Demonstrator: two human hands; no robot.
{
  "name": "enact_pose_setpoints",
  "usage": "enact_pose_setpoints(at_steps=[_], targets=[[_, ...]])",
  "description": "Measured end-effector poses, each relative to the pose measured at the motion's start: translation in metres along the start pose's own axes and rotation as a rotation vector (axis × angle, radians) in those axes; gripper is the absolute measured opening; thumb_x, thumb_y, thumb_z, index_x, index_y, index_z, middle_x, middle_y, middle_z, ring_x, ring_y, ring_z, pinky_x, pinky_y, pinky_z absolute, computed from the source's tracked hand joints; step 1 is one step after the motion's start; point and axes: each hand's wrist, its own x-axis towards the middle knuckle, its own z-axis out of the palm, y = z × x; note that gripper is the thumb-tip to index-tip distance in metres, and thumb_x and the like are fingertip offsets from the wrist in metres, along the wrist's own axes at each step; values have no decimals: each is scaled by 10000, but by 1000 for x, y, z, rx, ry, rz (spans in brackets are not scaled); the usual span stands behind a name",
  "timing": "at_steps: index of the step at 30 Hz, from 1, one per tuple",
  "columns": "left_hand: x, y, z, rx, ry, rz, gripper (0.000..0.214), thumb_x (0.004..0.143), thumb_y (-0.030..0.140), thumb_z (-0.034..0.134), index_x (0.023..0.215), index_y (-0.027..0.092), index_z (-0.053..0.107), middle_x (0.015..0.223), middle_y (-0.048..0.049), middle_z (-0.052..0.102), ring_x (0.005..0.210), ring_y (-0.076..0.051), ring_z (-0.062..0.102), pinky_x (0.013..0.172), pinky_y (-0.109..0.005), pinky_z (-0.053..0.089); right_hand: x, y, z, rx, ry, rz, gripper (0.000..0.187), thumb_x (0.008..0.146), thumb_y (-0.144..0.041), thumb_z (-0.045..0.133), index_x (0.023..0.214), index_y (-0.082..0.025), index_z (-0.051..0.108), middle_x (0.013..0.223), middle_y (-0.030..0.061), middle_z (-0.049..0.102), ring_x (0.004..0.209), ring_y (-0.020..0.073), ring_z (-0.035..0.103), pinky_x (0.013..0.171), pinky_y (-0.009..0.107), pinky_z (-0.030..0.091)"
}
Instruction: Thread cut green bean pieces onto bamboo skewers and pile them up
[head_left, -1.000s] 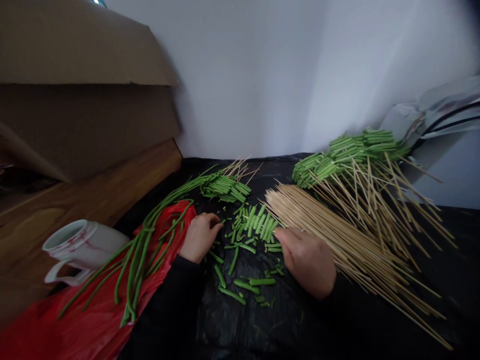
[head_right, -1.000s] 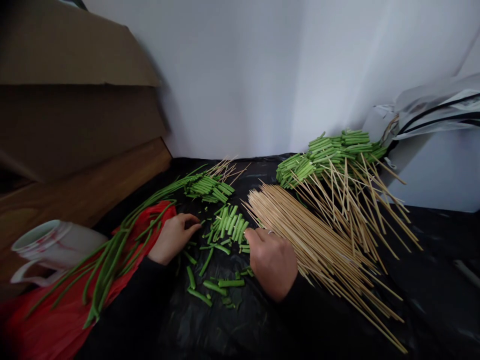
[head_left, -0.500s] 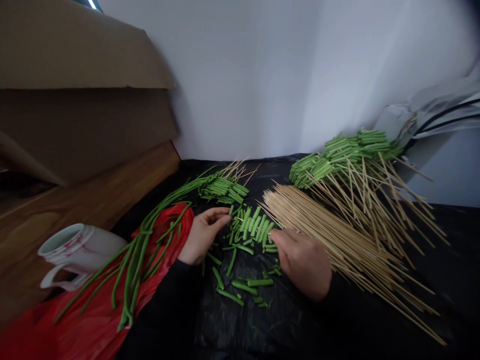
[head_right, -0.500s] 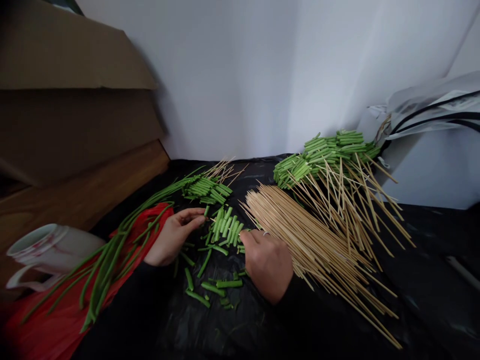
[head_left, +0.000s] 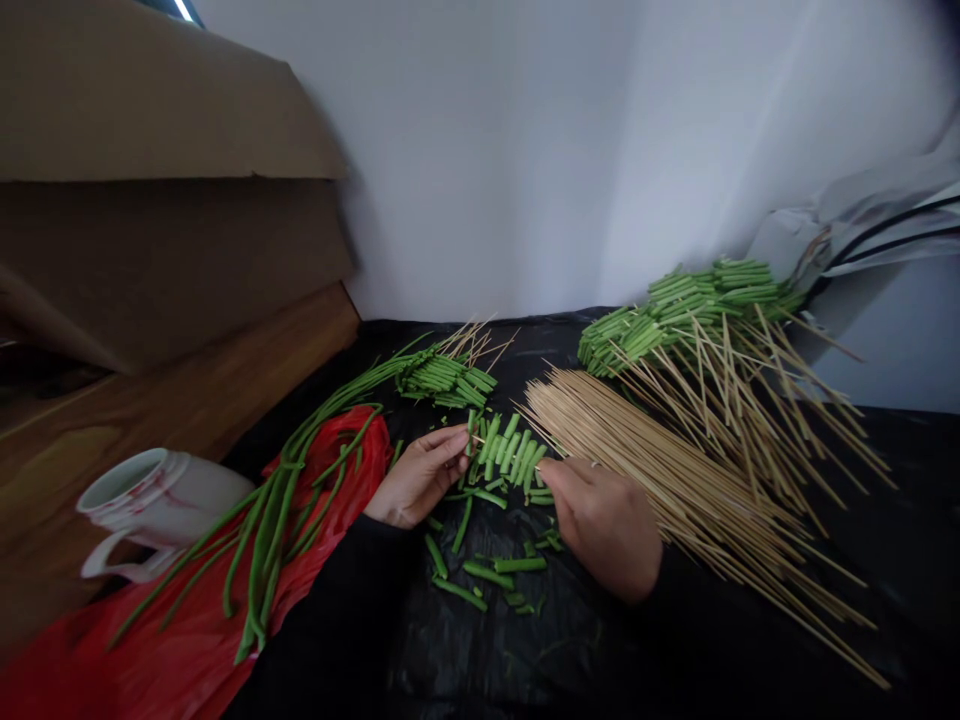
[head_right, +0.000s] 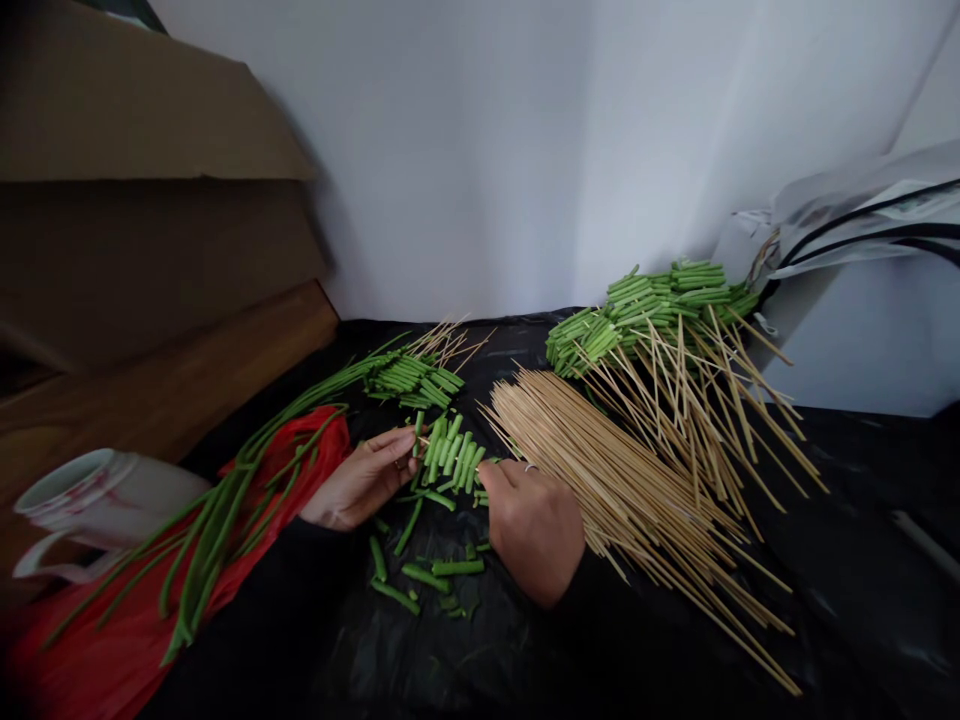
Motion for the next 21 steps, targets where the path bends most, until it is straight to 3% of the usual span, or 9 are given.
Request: enact_pose_setpoints(at_steps=[21], targets=[[-2, 0, 0, 51, -9, 24, 212, 638, 154, 818, 838, 138, 752, 811, -25, 704, 673, -65, 589, 635, -173, 470, 0, 1, 1, -7, 8, 5, 260, 885, -114, 405, 918, -185, 653, 706, 10, 614, 591, 132, 496, 556, 315, 224]])
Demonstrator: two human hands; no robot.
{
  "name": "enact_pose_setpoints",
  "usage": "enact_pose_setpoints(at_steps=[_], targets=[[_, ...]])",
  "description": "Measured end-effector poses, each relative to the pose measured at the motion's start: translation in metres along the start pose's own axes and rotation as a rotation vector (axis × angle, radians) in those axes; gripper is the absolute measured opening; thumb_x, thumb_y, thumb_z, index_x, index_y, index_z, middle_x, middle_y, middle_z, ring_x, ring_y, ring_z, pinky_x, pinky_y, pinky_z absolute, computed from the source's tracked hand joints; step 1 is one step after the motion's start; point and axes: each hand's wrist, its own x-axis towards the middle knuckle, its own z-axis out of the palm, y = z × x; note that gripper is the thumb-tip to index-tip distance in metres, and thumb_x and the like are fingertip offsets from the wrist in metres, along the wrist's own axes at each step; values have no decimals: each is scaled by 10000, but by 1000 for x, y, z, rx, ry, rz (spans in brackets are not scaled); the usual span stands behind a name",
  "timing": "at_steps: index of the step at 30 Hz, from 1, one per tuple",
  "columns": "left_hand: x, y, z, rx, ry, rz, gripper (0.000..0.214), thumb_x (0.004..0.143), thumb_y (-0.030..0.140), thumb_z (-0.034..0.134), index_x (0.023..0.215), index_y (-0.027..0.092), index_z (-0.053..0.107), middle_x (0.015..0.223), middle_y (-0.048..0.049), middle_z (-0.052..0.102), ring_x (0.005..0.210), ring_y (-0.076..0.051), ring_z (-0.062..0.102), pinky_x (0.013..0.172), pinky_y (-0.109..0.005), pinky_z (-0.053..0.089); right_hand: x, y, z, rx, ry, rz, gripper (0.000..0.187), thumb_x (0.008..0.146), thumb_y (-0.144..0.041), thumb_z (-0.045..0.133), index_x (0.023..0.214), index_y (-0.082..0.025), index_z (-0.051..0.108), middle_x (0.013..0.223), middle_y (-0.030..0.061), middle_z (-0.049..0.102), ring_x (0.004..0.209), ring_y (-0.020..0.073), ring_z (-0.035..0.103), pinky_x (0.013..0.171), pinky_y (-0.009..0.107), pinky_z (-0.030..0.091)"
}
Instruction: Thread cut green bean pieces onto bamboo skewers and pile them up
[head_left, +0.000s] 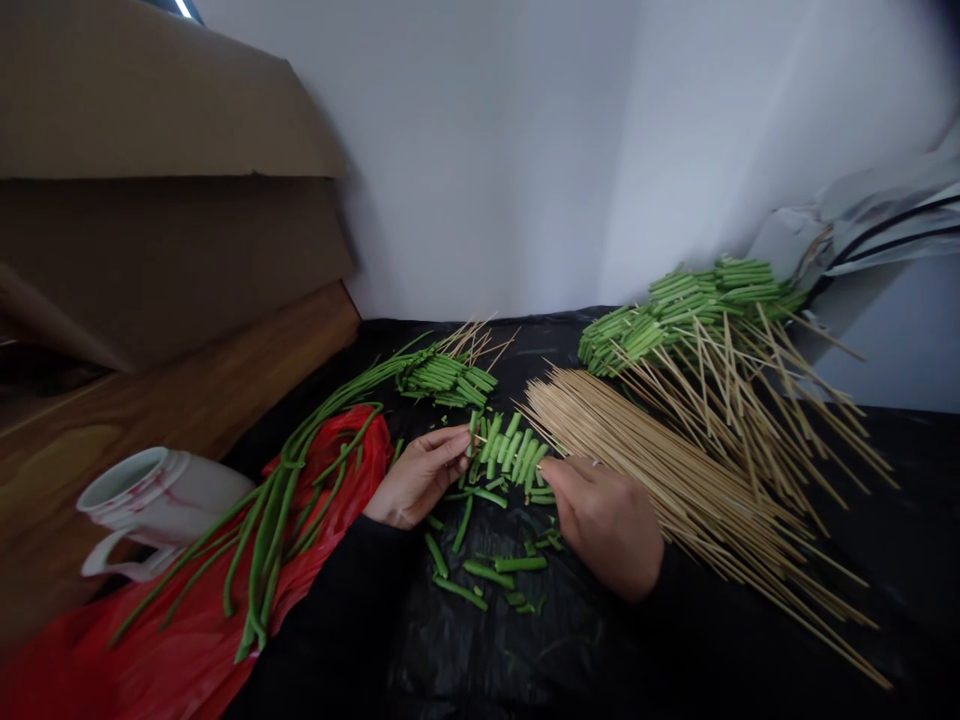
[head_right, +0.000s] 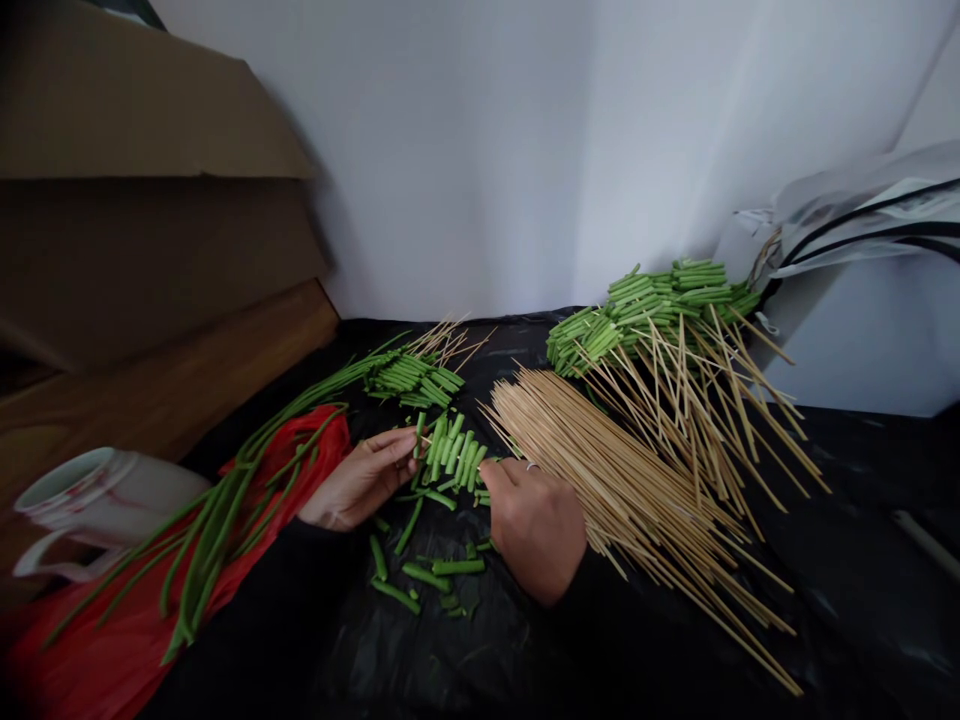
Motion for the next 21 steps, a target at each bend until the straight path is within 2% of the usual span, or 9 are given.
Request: enact_pose_setpoints(at_steps=[7, 16, 21], targets=[[-1, 2, 0, 58, -20, 40, 212, 621, 186, 829, 814, 134, 757, 791, -37, 709, 666, -77, 589, 652, -194, 460, 0, 1, -1, 8, -32, -3, 248, 875, -111, 415, 881, -189, 651, 691, 8, 605, 583, 124, 480, 552, 315, 212], [-5, 5, 2, 149, 38, 36, 252, 528, 203, 875, 736, 131, 753, 740, -30, 715, 706, -100, 611, 704, -218, 454, 1, -1, -1, 46, -53, -8, 241, 871, -97, 406, 796, -188, 617, 661, -2, 574, 579, 121, 467, 573, 321, 219], [-5, 1, 2, 193, 40, 30, 257, 530, 212, 874, 743, 134, 754, 767, -34, 716, 714, -102, 609, 709, -221, 454, -1, 1, 1, 52, -76, 7, 245, 869, -90, 394, 777, -190, 598, 664, -2, 570, 580, 124, 469, 578, 326, 214]])
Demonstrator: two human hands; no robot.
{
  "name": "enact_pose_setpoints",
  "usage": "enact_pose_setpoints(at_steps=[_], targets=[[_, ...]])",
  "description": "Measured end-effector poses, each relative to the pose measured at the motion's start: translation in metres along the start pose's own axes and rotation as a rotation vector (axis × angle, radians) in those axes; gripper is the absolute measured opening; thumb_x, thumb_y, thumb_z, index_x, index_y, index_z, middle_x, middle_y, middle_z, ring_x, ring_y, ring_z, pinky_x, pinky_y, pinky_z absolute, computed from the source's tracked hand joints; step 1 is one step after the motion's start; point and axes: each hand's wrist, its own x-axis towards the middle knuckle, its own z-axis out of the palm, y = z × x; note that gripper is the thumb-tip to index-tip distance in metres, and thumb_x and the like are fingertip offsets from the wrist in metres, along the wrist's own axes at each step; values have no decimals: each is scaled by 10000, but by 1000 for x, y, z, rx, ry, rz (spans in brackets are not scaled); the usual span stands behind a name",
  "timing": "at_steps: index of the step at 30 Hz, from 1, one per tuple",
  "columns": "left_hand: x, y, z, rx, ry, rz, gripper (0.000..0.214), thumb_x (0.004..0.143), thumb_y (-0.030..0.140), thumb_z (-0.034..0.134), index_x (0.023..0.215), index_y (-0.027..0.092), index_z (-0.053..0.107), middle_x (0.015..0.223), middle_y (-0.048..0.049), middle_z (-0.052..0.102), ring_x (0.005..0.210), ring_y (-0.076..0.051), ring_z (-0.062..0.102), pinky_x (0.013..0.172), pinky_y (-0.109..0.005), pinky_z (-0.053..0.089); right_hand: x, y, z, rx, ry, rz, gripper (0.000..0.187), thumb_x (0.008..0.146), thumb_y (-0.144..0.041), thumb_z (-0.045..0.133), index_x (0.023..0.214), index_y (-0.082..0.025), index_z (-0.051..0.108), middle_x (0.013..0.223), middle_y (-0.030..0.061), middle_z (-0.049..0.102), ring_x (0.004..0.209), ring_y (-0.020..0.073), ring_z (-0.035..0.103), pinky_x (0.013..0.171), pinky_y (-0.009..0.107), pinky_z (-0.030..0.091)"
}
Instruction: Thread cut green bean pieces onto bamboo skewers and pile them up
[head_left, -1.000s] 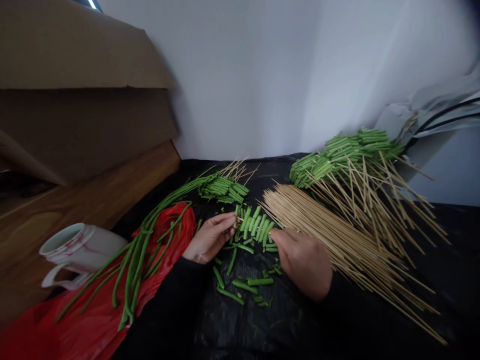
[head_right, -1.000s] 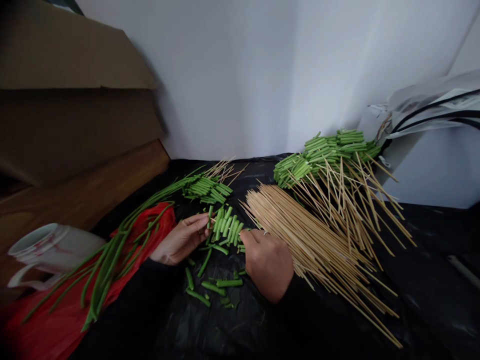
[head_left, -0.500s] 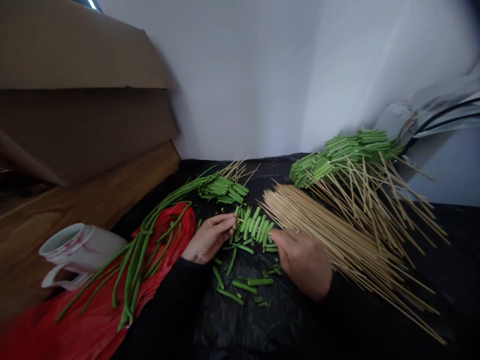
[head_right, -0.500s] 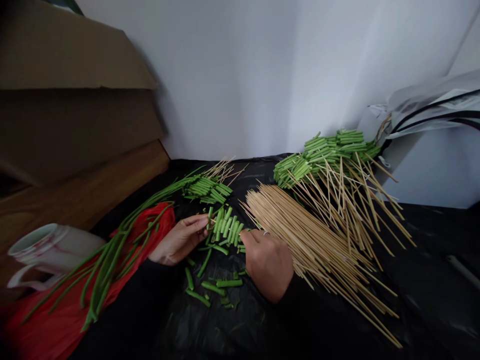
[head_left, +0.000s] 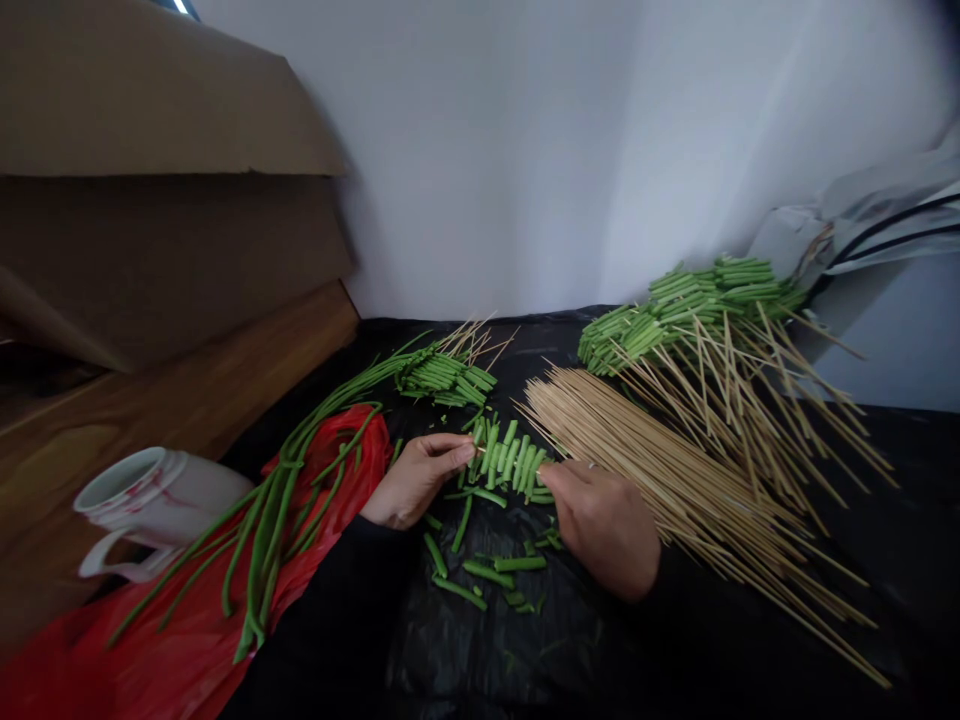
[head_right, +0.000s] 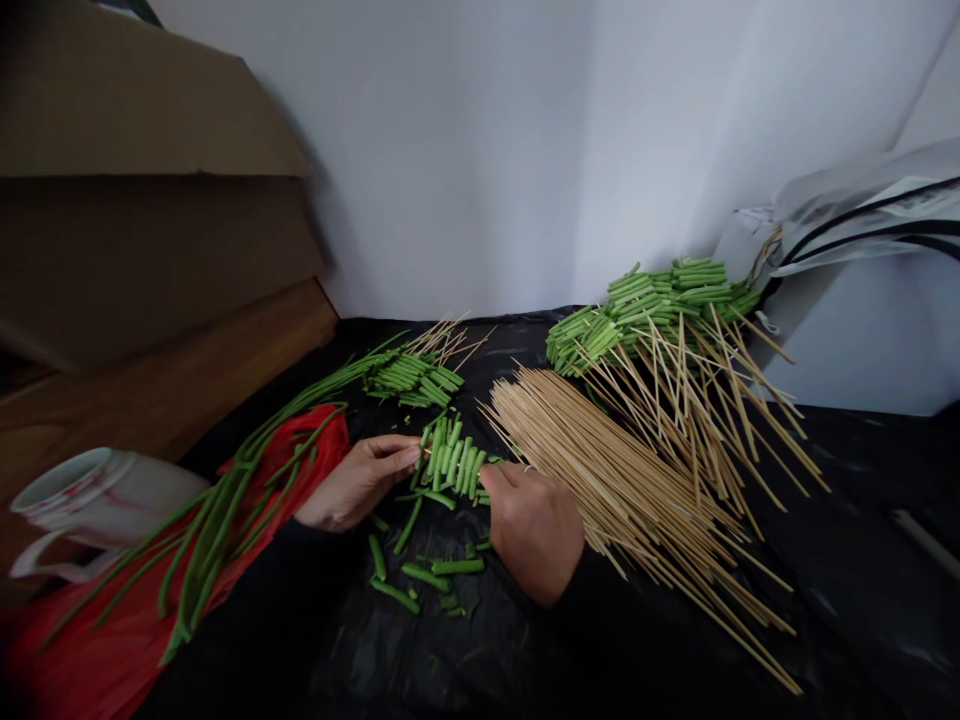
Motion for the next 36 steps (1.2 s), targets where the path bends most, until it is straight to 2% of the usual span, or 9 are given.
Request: enact_pose_setpoints(at_steps=[12, 25, 31, 36], targets=[[2, 3, -7, 67, -22, -11, 297, 508, 242, 882, 747, 131, 745, 722, -13, 678, 675, -85, 577, 678, -206, 439, 1, -1, -1, 46, -24, -7, 240, 864, -83, 384, 789, -189, 586, 676, 0, 576, 595, 126, 469, 582, 321, 207], [4, -4, -11, 213, -79, 48, 258, 574, 287, 851, 768, 149, 752, 722, -15, 678, 682, -98, 559, 691, -229, 408, -2, 0, 2, 37, -57, -25, 230, 860, -79, 390, 784, -191, 576, 680, 5, 573, 609, 133, 468, 585, 320, 215], [6, -7, -12, 229, -115, 50, 248, 587, 281, 844, 768, 147, 740, 741, -17, 676, 696, -105, 567, 711, -239, 414, -2, 0, 4, 29, -41, -33, 249, 858, -67, 382, 772, -197, 576, 675, 2, 570, 607, 136, 470, 582, 320, 222], [2, -1, -9, 243, -115, 110, 226, 624, 289, 820, 778, 152, 727, 731, -5, 659, 676, -95, 548, 673, -226, 409, 0, 0, 1, -8, 16, -33, 235, 860, -79, 405, 778, -196, 591, 665, 0, 565, 593, 137, 464, 579, 326, 216]])
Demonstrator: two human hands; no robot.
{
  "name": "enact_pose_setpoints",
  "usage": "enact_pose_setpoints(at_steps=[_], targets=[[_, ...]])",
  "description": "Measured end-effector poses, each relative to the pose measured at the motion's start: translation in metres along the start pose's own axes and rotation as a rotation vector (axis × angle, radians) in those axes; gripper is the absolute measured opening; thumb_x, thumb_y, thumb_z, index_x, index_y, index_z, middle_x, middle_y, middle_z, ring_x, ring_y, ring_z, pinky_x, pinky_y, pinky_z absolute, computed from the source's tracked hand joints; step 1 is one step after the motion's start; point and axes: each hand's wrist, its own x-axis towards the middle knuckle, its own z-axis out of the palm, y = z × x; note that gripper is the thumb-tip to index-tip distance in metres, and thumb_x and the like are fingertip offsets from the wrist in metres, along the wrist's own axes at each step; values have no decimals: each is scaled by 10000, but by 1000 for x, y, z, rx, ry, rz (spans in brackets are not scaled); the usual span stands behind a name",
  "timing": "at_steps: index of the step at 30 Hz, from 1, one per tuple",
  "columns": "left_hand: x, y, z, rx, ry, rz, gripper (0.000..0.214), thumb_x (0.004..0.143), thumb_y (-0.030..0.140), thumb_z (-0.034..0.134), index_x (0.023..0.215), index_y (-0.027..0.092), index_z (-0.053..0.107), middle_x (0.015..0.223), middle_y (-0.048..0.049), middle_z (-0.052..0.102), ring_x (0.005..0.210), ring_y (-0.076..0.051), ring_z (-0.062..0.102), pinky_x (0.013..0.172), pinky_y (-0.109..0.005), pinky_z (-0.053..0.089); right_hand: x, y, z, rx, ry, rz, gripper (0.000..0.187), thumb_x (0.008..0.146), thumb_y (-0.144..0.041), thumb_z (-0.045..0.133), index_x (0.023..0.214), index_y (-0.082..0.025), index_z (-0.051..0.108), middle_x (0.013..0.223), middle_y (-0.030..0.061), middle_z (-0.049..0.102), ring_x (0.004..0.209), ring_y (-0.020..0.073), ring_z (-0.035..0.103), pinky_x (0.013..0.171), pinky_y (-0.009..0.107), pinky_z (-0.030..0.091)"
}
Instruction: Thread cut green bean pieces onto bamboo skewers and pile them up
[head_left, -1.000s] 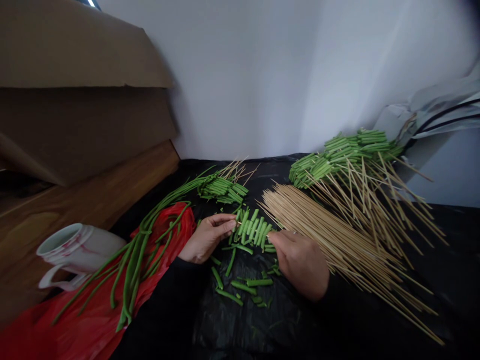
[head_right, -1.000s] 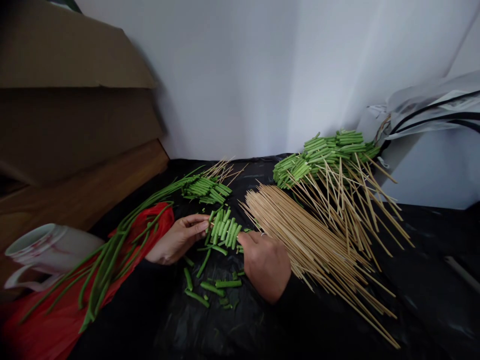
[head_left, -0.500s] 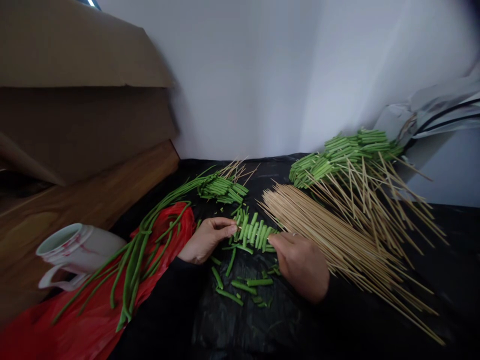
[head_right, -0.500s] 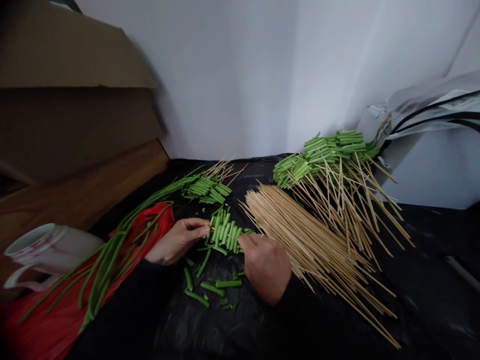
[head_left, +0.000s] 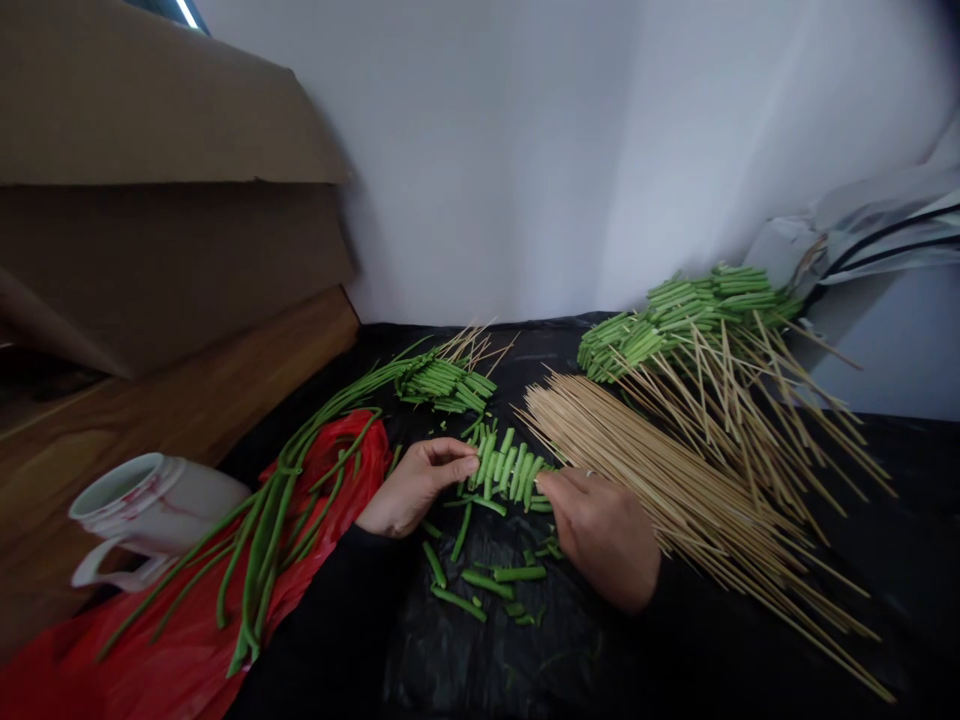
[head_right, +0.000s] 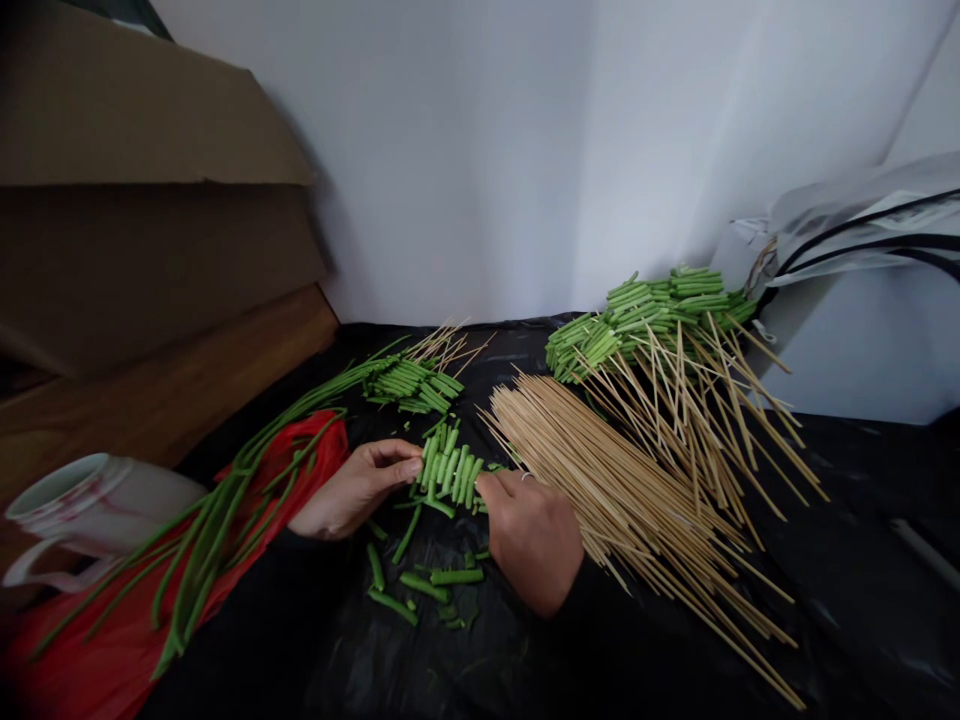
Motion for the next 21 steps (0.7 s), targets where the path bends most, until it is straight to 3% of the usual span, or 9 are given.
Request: enact_pose_setpoints(at_steps=[6, 10, 14, 17, 21], targets=[[-1, 6, -5, 116, -69, 28, 179, 674, 285, 787, 775, 152, 723, 681, -2, 660, 620, -80, 526, 617, -204, 399, 3, 3, -2, -99, 93, -40, 217, 873, -115, 447, 872, -189, 651, 678, 12, 572, 630, 156, 475, 620, 322, 260], [-1, 7, -9, 94, -51, 22, 166, 659, 277, 798, 726, 146, 720, 649, -3, 655, 583, -70, 518, 593, -193, 406, 6, 2, -6, -63, 151, -41, 237, 880, -138, 477, 1052, -157, 639, 851, 44, 657, 809, 176, 550, 785, 338, 340], [-2, 10, -13, -53, 60, -2, 205, 590, 266, 841, 688, 141, 712, 640, 3, 646, 589, -68, 546, 581, -175, 429, 12, -5, -15, -97, 329, 50, 335, 889, -177, 503, 1215, -186, 577, 1180, 79, 630, 1078, 233, 526, 930, 408, 324], [0, 15, -20, -192, 183, 0, 235, 547, 249, 864, 694, 143, 714, 663, 9, 653, 616, -65, 573, 589, -158, 454, 14, -8, -19, -104, 421, 71, 319, 897, -197, 512, 1208, -197, 583, 1197, 80, 627, 1101, 240, 524, 940, 419, 332], [7, 27, -31, -307, 304, 74, 236, 557, 215, 860, 731, 137, 722, 702, -1, 679, 646, -68, 606, 609, -146, 490, 13, -8, -17, -28, 391, 22, 287, 890, -161, 500, 1151, -203, 613, 1153, 69, 648, 1096, 229, 534, 948, 412, 332]])
